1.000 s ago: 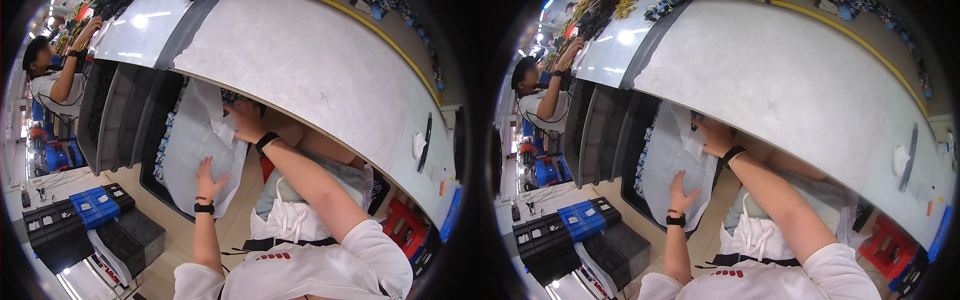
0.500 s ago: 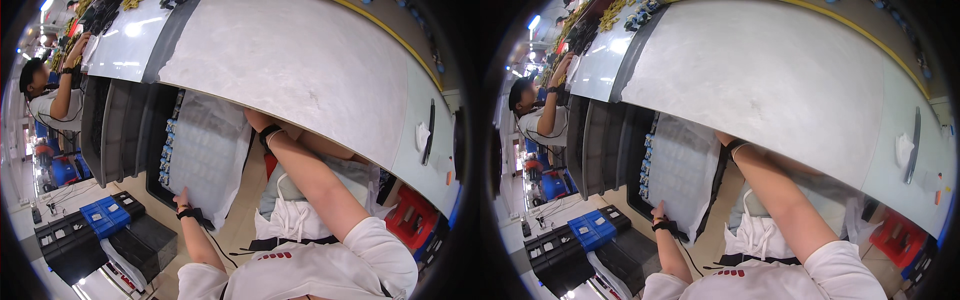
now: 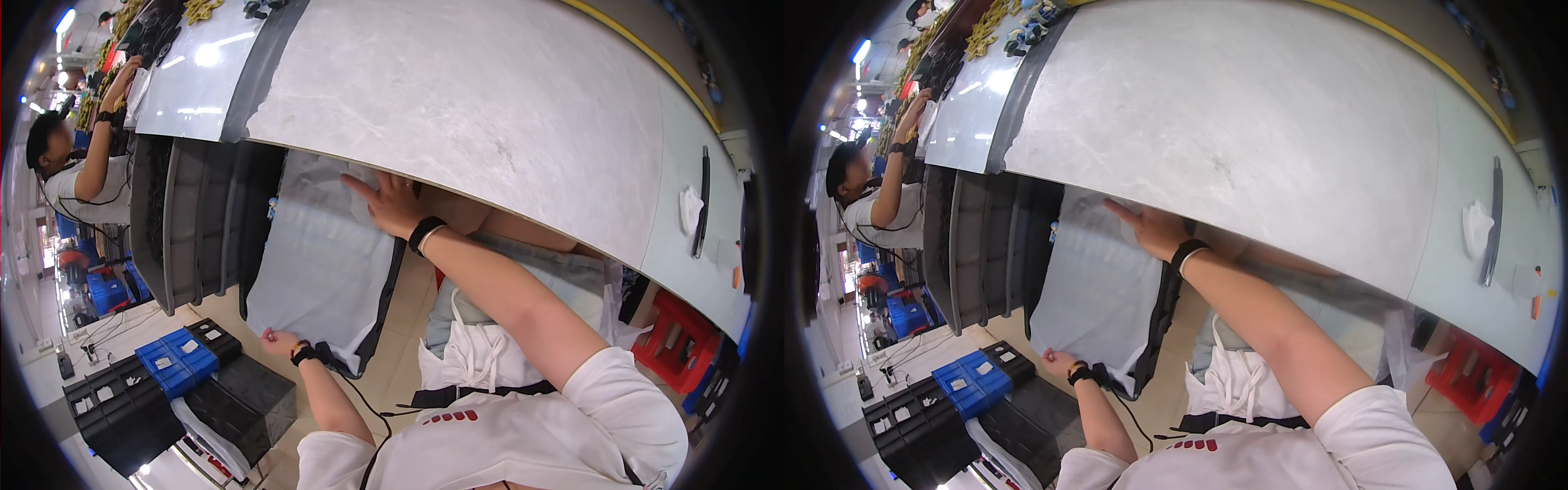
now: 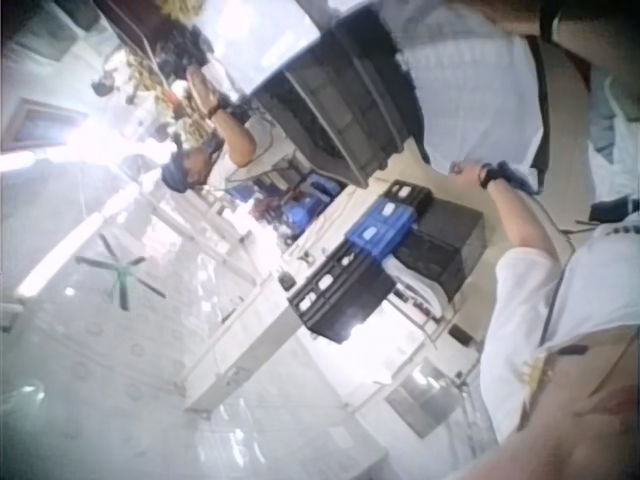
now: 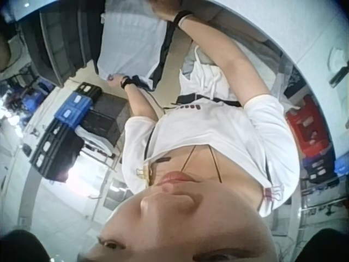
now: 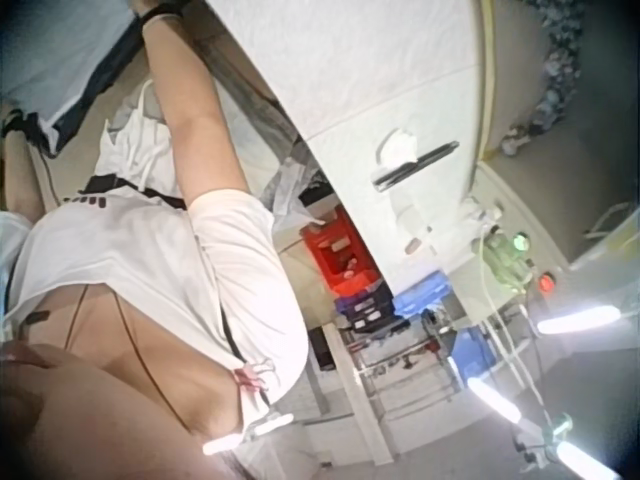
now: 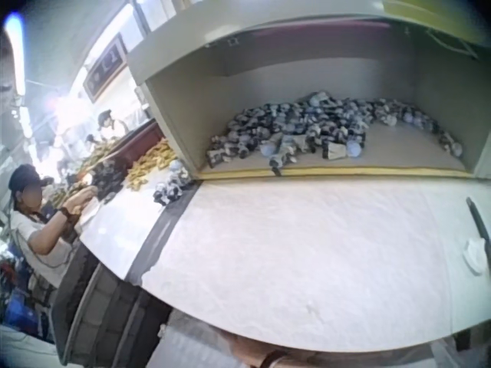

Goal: Gluing parts and assembling small plastic figurines at a factory workstation.

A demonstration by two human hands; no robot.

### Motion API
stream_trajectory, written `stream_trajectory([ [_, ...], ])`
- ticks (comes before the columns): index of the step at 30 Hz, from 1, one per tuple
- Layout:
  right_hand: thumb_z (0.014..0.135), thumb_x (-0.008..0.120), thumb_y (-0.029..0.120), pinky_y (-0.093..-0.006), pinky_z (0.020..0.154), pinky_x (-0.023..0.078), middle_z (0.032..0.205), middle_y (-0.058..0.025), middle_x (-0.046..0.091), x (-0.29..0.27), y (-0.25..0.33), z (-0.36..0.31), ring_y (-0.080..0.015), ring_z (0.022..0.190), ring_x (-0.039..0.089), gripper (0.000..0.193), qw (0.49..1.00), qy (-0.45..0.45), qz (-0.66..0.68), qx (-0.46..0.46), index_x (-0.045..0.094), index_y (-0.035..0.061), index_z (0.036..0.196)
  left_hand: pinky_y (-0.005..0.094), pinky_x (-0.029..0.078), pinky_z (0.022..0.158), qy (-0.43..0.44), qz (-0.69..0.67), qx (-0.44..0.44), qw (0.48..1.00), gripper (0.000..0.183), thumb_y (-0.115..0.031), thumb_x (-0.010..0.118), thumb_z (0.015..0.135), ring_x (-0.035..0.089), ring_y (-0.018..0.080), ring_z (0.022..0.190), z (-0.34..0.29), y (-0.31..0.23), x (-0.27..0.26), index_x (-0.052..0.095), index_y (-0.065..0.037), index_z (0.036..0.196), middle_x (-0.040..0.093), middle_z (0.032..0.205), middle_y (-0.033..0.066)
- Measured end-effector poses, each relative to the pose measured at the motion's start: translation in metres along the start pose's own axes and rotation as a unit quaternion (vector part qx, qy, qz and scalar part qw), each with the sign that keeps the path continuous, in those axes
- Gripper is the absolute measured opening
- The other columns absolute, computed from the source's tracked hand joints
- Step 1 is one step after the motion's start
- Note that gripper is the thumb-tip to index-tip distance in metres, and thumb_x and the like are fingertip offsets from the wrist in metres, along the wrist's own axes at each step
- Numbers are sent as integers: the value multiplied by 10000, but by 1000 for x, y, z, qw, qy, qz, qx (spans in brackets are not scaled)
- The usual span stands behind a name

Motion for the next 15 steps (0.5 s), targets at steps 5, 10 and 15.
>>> stream_trajectory([
  [5, 735, 490, 57, -542, 941, 229, 1280, -150, 275, 18, 21, -7, -298, 1235, 208, 545, 988, 55, -65, -130, 377, 225, 1241, 324, 379, 584, -63, 56, -3, 996, 214, 40, 368, 672, 491, 232, 642, 11, 22, -3, 553, 1, 772, 541, 698, 139],
  [10, 731, 538, 208, -504, 962, 227, 1322, -90, 275, 65, -3, -8, -269, 1205, 279, 355, 988, 136, -48, -51, 518, 118, 1074, 332, 404, 607, 44, 70, -27, 996, 207, -6, 418, 663, 515, 268, 643, 10, 35, 20, 589, -58, 768, 546, 690, 142],
  [15, 740, 537, 301, -454, 951, 269, 1243, -135, 365, 76, -29, 9, -282, 1172, 318, 433, 974, 215, 63, 14, 494, 69, 1103, 397, 405, 742, 236, 454, -43, 858, 272, -177, 579, 627, 496, 254, 897, -29, -47, 39, 577, -225, 895, 533, 946, 99],
])
Point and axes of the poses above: each hand's wrist, its own z-axis towards the middle knuckle, its own x-axis out of the palm, y = z × x, the point moved 6 cm from there along z, towards the middle knuckle
